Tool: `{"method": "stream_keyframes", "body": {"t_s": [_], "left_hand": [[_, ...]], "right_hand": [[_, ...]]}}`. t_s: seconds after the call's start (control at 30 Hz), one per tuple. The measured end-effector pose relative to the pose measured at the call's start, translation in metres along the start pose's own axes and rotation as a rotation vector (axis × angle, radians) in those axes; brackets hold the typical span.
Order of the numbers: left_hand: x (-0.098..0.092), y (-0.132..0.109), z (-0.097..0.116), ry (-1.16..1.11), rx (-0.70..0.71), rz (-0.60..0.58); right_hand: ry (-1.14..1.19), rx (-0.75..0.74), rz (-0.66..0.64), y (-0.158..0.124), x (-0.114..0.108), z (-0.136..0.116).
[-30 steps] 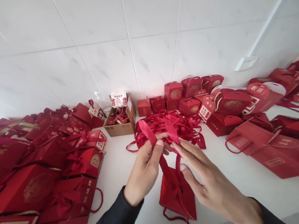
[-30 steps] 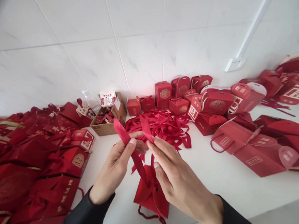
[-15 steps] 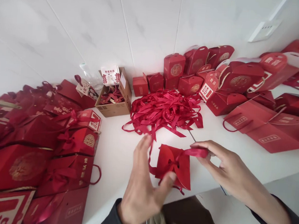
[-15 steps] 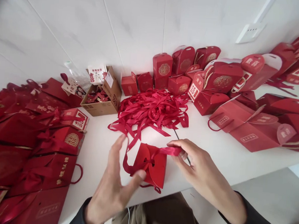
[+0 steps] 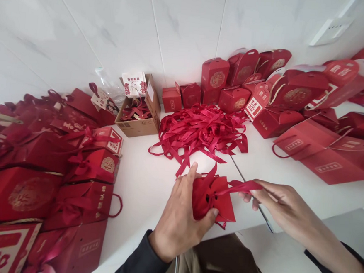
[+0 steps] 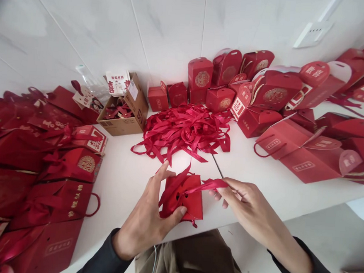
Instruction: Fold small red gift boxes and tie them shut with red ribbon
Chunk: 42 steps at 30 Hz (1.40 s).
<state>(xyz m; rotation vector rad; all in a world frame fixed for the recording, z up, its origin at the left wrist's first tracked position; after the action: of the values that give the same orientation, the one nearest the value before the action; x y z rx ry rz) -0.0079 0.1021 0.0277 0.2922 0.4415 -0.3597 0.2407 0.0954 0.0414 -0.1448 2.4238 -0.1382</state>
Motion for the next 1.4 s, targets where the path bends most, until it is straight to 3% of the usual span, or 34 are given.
{"method": "stream_keyframes", "body": {"t_s": [0.23, 0.37, 0.47, 0.57, 0.63, 0.8, 0.87, 1.1, 1.3, 1.4], "left_hand": [[0.000, -0.005, -0.001, -0.011, -0.039, 0.023], [-0.010, -0.011, 0.000, -0.106, -0.191, 0.127], [-0.018, -0.014, 0.004, -0.160, -0.340, 0.133], [-0.021, -0.016, 0.008, -0.230, -0.366, 0.071], [-0.024, -0.017, 0.009, -0.305, -0.378, 0.145], [-0.031, -0.017, 0.000, -0.670, -0.411, 0.535], [-0.029, -0.016, -0.003, -0.804, -0.433, 0.602], [-0.018, -0.018, -0.004, -0.992, -0.471, 0.429], [-0.018, -0.026, -0.011, -0.992, -0.514, 0.556], [-0.017, -0.026, -0.008, -0.880, -0.503, 0.569]], "right_hand": [[0.030, 0.036, 0.007, 0.002, 0.000, 0.005], [-0.067, 0.062, -0.015, 0.002, 0.000, 0.007], [-0.194, -0.028, 0.031, 0.001, 0.003, 0.011], [-0.255, -0.163, 0.105, 0.000, 0.008, 0.011], [-0.256, -0.184, 0.106, 0.000, 0.010, 0.007], [-0.238, -0.207, 0.072, 0.005, 0.012, -0.004], [-0.232, -0.233, 0.074, 0.006, 0.015, -0.006], [-0.167, -0.214, 0.096, 0.010, 0.019, -0.008], [-0.163, -0.207, 0.092, 0.011, 0.018, -0.007], [-0.197, -0.199, 0.105, 0.010, 0.015, -0.012]]}}
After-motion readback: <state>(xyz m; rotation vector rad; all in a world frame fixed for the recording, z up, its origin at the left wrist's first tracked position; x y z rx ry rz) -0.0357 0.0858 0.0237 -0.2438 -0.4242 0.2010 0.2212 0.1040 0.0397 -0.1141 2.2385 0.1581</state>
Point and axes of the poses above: each hand's wrist, its own y-axis towards the middle knuckle, its own x-axis out of the palm, z = x × y, the point moved 2 cm from there along y, towards the middle knuckle, and after that the axes turned 10 degrees about -y, right-handed, at the moved point
